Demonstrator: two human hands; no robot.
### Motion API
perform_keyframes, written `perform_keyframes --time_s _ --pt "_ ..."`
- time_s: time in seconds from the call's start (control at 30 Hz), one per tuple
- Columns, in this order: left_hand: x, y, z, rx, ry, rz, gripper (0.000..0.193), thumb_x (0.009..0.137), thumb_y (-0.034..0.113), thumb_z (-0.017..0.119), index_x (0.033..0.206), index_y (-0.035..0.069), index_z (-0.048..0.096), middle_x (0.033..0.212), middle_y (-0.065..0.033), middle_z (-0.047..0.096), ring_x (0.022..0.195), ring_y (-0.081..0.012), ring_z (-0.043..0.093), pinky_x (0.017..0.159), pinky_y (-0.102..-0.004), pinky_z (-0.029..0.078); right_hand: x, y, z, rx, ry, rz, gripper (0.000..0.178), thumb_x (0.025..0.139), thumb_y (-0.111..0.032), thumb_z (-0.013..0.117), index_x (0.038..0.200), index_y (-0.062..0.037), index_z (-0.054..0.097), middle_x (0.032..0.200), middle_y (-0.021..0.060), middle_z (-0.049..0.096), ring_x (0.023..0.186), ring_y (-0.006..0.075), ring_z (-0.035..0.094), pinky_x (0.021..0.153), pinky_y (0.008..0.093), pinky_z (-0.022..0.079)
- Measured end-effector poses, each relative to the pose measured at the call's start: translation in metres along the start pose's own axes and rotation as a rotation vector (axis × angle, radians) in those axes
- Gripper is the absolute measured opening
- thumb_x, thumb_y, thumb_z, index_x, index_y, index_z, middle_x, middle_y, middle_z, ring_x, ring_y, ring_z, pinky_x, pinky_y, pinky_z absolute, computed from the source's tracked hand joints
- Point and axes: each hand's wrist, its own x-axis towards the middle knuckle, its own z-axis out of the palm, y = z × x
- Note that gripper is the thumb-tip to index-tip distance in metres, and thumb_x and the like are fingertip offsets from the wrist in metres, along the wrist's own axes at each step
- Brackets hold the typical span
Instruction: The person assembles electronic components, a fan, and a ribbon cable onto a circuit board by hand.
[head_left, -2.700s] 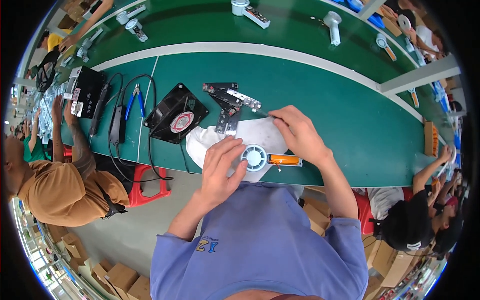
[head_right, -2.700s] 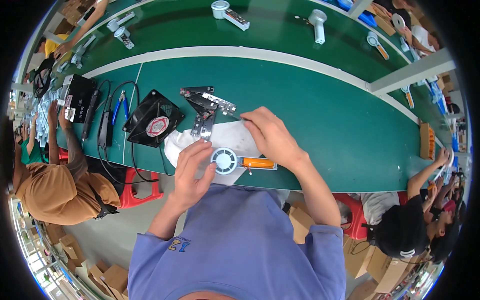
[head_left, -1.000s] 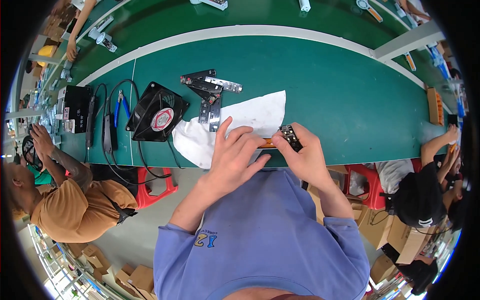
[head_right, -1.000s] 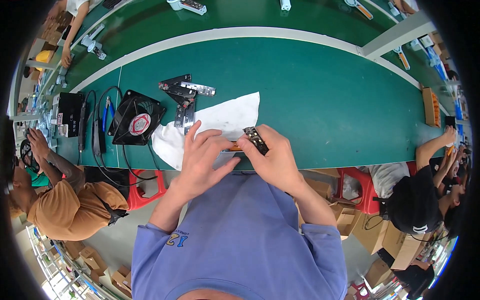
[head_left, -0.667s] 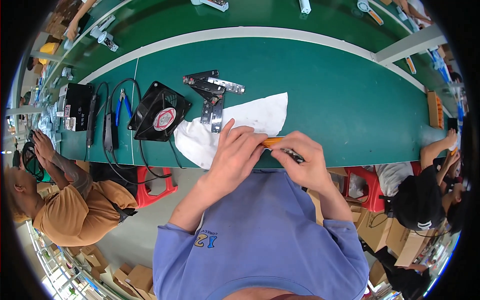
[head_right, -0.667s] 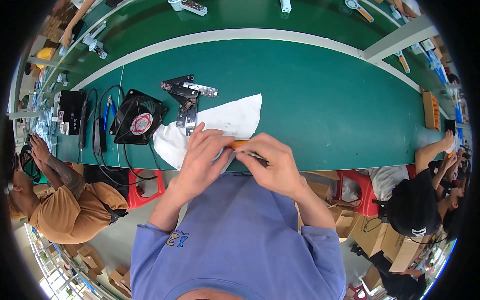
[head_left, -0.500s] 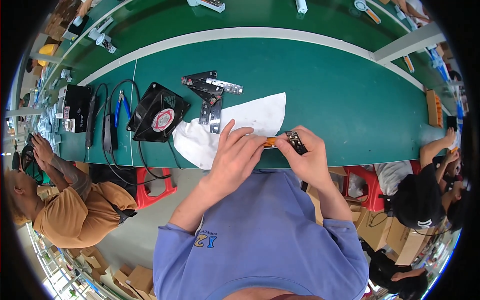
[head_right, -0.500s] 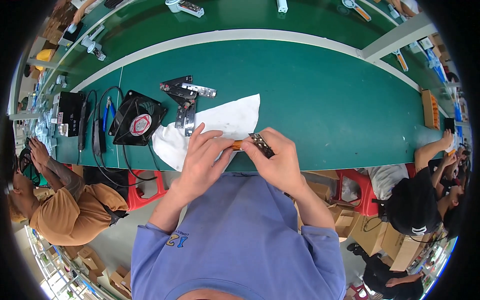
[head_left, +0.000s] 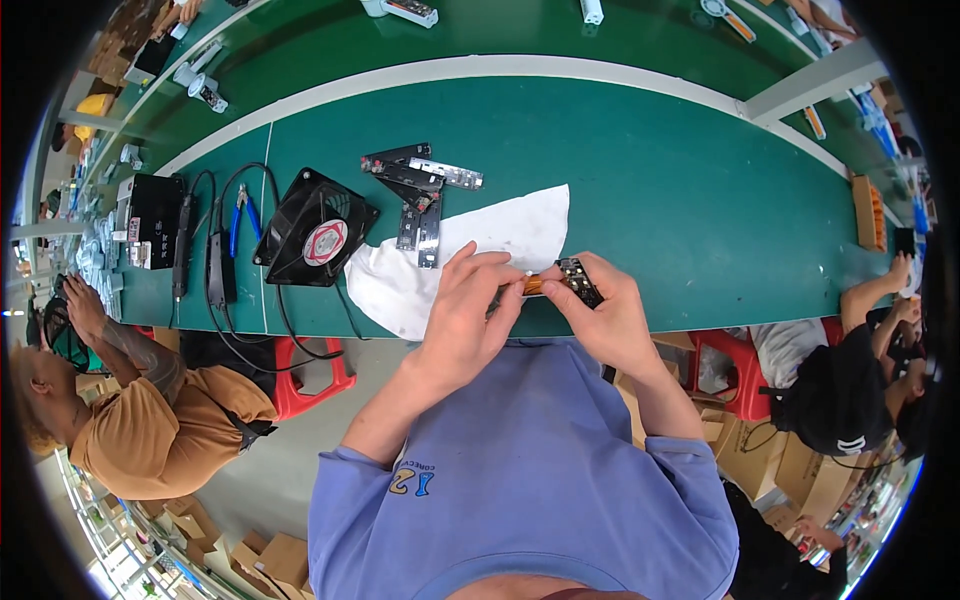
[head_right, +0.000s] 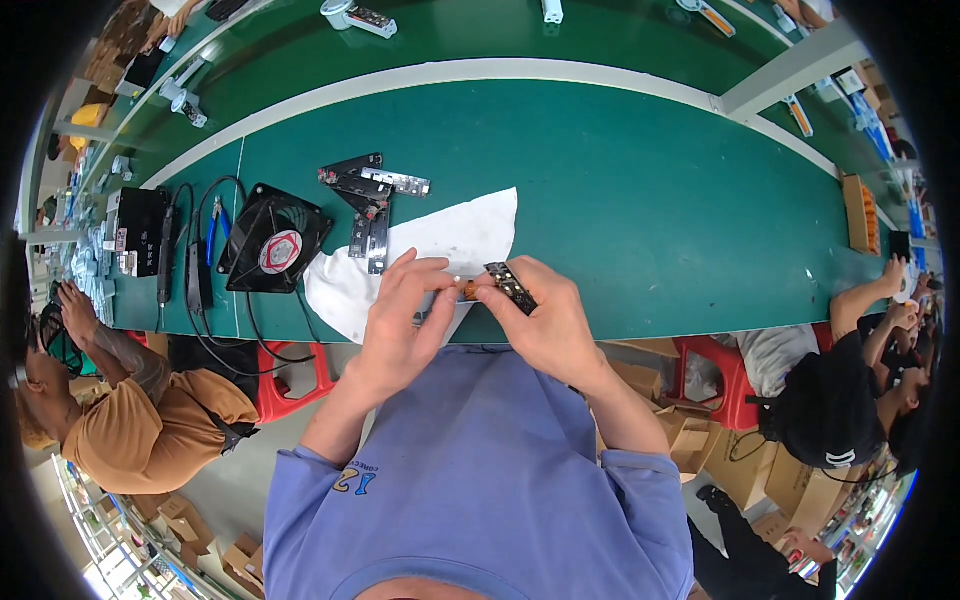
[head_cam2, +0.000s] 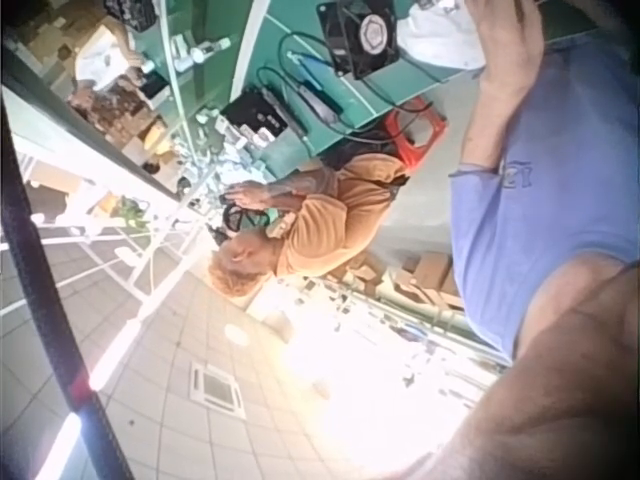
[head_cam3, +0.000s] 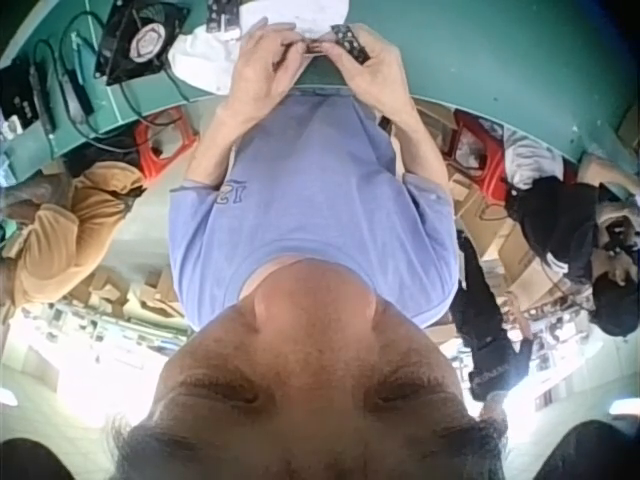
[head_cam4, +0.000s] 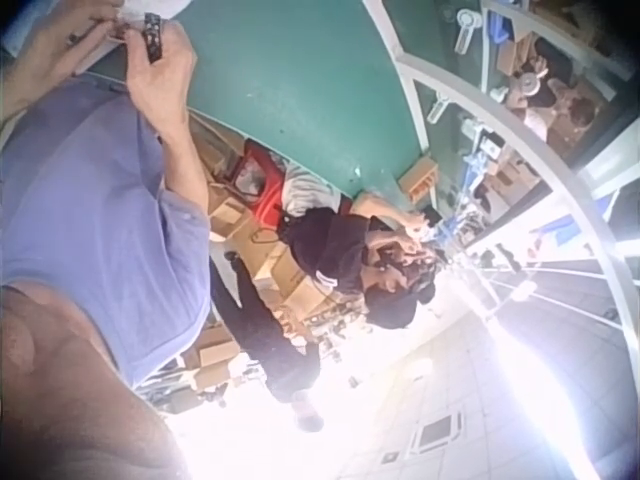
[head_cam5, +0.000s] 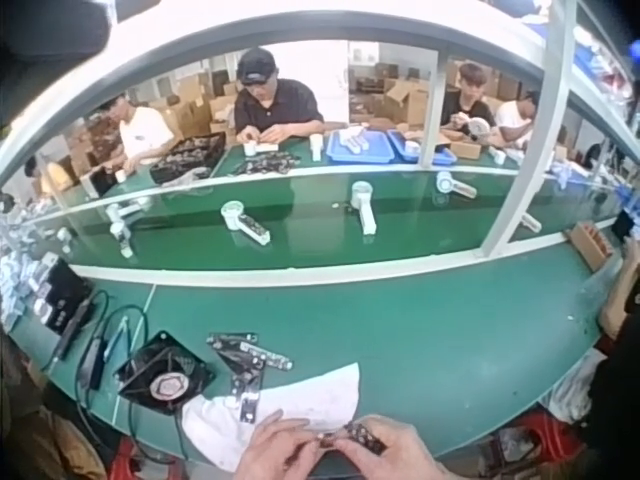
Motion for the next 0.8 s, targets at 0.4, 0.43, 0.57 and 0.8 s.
perform_keyframes --time_s 0.4,0.43,0.57,0.8 --pt "0.0 -0.001 -0.002 -0.211 -0.043 -0.159 0.019 0.094 0.005 0.075 0.112 0.006 0.068 0.105 -0.0053 0.078 0.106 -0.0244 0.071 0.118 -0.0534 0.039 0.002 -0.002 -0.011 0.188 -0.019 0.169 0.021 0.109 -0.015 0.064 0.121 0.0003 0.071 0.087 0.0007 0.067 0.066 0.0034 0.051 0.061 0.024 0.044" --pt "0.001 -0.001 -0.001 -0.173 -0.033 -0.141 0.018 0.096 0.005 0.073 0.113 0.006 0.067 0.101 -0.0035 0.079 0.106 -0.0212 0.071 0.12 -0.0539 0.037 0.003 -0.002 -0.012 0.182 -0.005 0.165 0.021 0.109 -0.015 0.064 0.121 0.0003 0.071 0.087 0.0007 0.067 0.066 0.0034 0.051 0.061 0.024 0.044" --pt "0.0 0.0 0.001 -0.149 0.019 -0.119 0.02 0.098 0.004 0.071 0.117 0.004 0.065 0.095 -0.0031 0.08 0.102 -0.0165 0.074 0.123 -0.0535 0.035 0.003 -0.005 -0.013 0.15 -0.003 0.109 0.022 0.109 -0.013 0.062 0.123 0.0008 0.071 0.094 0.0045 0.07 0.074 0.0068 0.063 0.067 0.0254 0.051" --pt "-0.002 -0.004 0.004 -0.107 0.002 -0.101 0.011 0.101 0.001 0.062 0.112 0.002 0.066 0.086 -0.0065 0.077 0.087 -0.0155 0.073 0.126 -0.0523 0.031 0.024 0.005 -0.023 -0.215 0.17 -0.516 0.015 0.097 -0.007 0.074 0.112 -0.0038 0.076 0.11 0.0089 0.074 0.11 0.0261 0.067 0.095 0.0383 0.055"
